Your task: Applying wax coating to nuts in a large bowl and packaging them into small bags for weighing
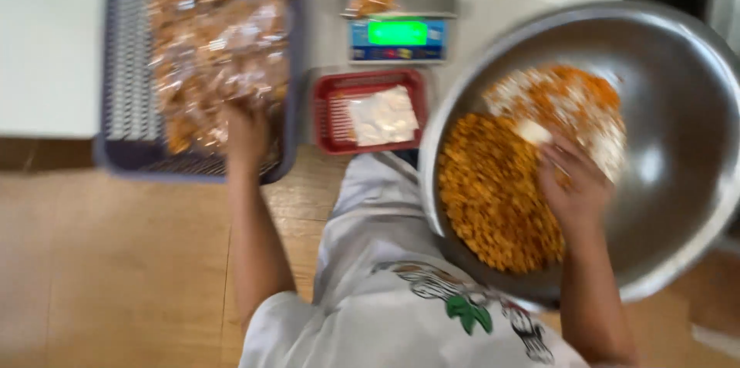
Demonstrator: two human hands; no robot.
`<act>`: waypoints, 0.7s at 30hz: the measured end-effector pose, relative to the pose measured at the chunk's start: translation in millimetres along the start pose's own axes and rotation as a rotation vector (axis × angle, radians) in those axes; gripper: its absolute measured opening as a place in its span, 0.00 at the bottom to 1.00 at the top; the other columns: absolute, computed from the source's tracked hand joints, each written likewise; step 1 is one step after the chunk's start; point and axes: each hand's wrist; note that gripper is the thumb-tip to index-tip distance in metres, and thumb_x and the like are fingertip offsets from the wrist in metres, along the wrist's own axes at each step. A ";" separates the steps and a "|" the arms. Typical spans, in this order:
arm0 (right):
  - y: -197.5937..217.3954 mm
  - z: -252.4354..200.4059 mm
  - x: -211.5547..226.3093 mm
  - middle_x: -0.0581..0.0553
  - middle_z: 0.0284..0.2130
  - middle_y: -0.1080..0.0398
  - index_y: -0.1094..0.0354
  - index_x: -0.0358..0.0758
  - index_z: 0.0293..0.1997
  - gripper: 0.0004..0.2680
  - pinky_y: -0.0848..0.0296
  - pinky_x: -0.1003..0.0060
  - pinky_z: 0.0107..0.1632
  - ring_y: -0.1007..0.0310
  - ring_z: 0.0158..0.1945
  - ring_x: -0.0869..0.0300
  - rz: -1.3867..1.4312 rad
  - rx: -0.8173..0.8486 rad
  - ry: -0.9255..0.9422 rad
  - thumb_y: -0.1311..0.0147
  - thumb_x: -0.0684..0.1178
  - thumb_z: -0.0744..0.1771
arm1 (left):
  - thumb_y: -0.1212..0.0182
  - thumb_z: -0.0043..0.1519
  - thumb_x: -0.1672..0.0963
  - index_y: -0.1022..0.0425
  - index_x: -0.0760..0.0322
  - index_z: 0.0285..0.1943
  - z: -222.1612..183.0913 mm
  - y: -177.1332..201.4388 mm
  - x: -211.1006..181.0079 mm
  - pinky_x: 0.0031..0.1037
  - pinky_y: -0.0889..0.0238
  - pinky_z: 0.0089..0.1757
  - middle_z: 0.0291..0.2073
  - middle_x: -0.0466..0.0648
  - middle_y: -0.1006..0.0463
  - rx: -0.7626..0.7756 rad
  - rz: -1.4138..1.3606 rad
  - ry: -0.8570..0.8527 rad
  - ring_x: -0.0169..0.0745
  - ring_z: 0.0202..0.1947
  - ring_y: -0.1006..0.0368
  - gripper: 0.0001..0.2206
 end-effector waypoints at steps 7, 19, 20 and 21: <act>-31.0 39.5 -20.7 0.35 0.44 0.23 0.23 0.31 0.40 0.05 0.23 0.45 0.40 0.23 0.42 0.39 -0.220 0.103 0.434 0.47 0.36 0.67 | 0.30 0.63 0.54 0.26 0.68 0.53 -13.7 -79.4 -77.2 0.49 0.30 0.42 0.40 0.60 0.24 0.125 0.153 -0.471 0.67 0.43 0.24 0.16; -12.0 -108.7 28.4 0.41 0.42 0.20 0.21 0.36 0.47 0.07 0.21 0.58 0.41 0.19 0.44 0.47 0.090 0.213 -0.621 0.44 0.40 0.68 | 0.24 0.55 0.53 0.28 0.56 0.38 -20.2 -121.4 -75.1 0.41 0.31 0.37 0.30 0.46 0.26 0.225 0.350 -0.549 0.55 0.33 0.24 0.14; -16.9 -100.9 35.2 0.37 0.37 0.20 0.21 0.35 0.44 0.05 0.22 0.55 0.42 0.19 0.44 0.46 0.177 0.148 -0.768 0.41 0.40 0.67 | 0.27 0.58 0.51 0.31 0.48 0.35 -19.4 -112.9 -79.4 0.37 0.33 0.35 0.24 0.39 0.28 0.179 0.395 -0.555 0.47 0.28 0.24 0.13; -19.5 -102.7 32.7 0.37 0.37 0.20 0.21 0.35 0.44 0.05 0.22 0.55 0.42 0.19 0.44 0.46 0.186 0.148 -0.776 0.41 0.40 0.67 | 0.27 0.58 0.51 0.31 0.48 0.35 -22.1 -93.0 -97.4 0.37 0.33 0.35 0.24 0.39 0.28 0.184 0.405 -0.559 0.47 0.28 0.24 0.13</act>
Point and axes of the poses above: each hand's wrist, its own z-axis towards the middle knuckle, its own y-axis out of the back of the hand, x = y × z
